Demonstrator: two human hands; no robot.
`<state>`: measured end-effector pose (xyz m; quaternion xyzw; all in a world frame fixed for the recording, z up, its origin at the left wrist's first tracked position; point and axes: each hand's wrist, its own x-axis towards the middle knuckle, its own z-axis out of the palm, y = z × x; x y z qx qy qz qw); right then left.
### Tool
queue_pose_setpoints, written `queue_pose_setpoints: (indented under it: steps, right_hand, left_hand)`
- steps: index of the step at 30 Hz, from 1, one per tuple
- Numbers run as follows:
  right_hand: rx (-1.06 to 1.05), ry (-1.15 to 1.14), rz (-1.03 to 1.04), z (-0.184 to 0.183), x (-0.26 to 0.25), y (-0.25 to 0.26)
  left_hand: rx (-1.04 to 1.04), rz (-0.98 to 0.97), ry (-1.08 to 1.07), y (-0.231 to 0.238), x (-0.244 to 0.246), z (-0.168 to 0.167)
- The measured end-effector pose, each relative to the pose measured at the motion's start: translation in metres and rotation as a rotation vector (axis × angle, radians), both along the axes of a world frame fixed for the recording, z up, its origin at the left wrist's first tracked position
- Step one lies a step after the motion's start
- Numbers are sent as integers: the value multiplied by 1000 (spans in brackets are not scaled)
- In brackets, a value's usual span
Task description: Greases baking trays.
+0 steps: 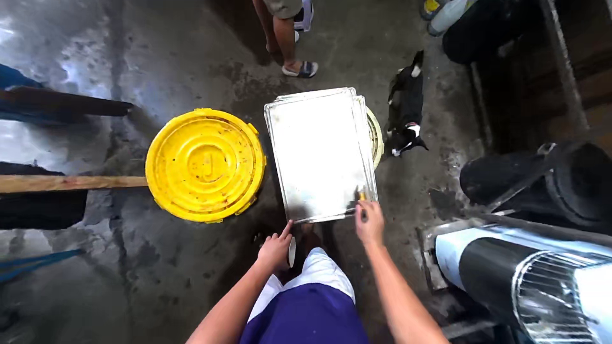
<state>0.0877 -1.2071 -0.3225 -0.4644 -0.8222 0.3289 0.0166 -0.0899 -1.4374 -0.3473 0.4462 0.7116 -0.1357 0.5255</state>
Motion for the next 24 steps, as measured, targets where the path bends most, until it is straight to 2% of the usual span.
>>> queue_pose_setpoints:
  steps: [2, 4, 6, 7, 9, 10, 12, 13, 15, 17, 18, 19, 21, 23, 24]
  right_hand:
    - [-98, -54, 177, -11, -42, -67]
    - [-202, 164, 264, -23, -77, -105]
    - [-358, 305, 108, -16, -73, -78]
    - [-312, 359, -17, -12, -61, -47]
    - [23, 326, -149, -10, -36, 17]
    - [160, 218, -158, -10, -40, 34]
    - [125, -80, -57, -3, -84, 13]
    - [47, -126, 48, -5, -114, -15]
    - [-74, 107, 230, -22, -157, -52]
    - [-251, 358, 157, -23, -161, -19]
    - [-220, 423, 55, -18, -154, 17]
    - [-114, 403, -29, -12, -144, 57]
    - [77, 133, -90, 4, -143, 109]
    - [18, -205, -6, 19, -192, 86]
    - [-35, -250, 106, 18, -223, 55]
  left_hand:
    - [-11, -27, -30, -3, -4, -1]
    - [5, -35, -43, 2, -11, 0]
    - [-4, -70, -45, -1, -14, -1]
    - [-2, -84, -45, -3, -17, -1]
    - [15, -86, -63, -4, -22, -2]
    - [26, -76, -74, -4, -24, -3]
    - [17, -56, -102, -5, -24, -3]
    - [4, -51, -114, -4, -25, -2]
    - [-4, -35, -122, 0, -29, -2]
    - [-22, -39, -128, -1, -29, -3]
    - [-36, -40, -137, -1, -29, -4]
    - [-43, -33, -150, -1, -30, -5]
    - [-38, -3, -170, -3, -30, -7]
    - [-29, 19, -174, -6, -29, -9]
    - [-21, 30, -175, -7, -28, -9]
